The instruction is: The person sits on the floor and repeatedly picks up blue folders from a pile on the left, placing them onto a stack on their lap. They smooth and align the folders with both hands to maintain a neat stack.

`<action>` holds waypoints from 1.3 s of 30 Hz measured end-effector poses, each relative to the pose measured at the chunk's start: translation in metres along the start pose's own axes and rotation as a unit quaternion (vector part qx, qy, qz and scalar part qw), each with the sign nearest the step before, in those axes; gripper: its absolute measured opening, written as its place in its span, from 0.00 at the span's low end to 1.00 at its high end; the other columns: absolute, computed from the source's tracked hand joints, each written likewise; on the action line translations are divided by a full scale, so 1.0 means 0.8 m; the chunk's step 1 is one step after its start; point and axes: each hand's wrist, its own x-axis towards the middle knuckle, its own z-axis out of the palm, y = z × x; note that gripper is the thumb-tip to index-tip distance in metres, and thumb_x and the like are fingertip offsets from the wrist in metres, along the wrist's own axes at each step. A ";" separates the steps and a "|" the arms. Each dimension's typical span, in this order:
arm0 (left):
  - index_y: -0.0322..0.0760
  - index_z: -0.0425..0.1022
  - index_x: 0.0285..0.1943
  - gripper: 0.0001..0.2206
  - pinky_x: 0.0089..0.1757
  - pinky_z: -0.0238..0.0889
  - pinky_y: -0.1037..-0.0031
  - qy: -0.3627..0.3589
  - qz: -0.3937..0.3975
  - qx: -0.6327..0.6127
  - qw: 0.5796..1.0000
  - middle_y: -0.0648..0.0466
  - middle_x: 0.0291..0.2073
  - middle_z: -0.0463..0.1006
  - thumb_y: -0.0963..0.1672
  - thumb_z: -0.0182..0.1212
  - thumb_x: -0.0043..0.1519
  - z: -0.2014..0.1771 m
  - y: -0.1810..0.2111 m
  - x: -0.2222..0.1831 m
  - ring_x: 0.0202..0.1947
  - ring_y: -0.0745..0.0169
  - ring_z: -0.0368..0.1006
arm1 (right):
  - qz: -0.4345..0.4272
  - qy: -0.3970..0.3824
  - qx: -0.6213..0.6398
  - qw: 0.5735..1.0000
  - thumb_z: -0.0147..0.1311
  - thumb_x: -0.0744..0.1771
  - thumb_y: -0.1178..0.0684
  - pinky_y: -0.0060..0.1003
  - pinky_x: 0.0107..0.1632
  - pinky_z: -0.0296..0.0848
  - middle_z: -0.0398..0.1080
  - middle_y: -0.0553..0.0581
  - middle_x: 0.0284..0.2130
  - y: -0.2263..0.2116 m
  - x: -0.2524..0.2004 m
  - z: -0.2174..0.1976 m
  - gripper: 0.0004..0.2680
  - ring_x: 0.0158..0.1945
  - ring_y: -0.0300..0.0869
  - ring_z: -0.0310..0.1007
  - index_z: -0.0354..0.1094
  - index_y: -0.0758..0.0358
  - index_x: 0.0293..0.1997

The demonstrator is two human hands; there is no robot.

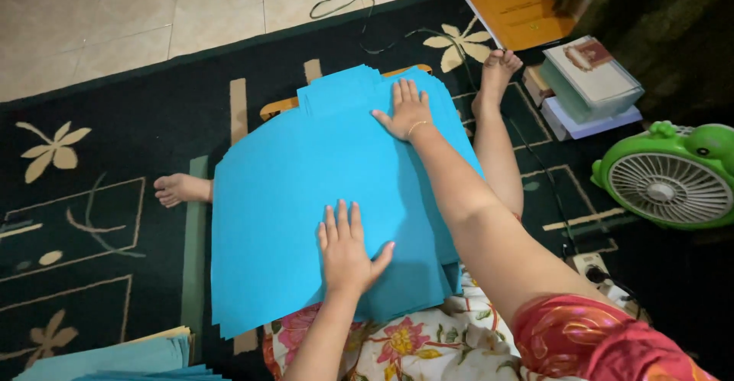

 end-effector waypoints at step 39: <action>0.28 0.47 0.79 0.46 0.65 0.29 0.37 -0.149 -0.036 -0.043 0.987 0.32 0.77 0.43 0.63 0.50 0.62 -0.041 0.030 0.002 0.77 0.27 0.34 | -0.052 0.004 -0.009 0.999 0.13 0.67 0.18 0.56 0.77 0.31 0.31 0.61 0.79 0.003 -0.042 0.002 0.39 0.81 0.50 0.24 0.31 0.62 0.80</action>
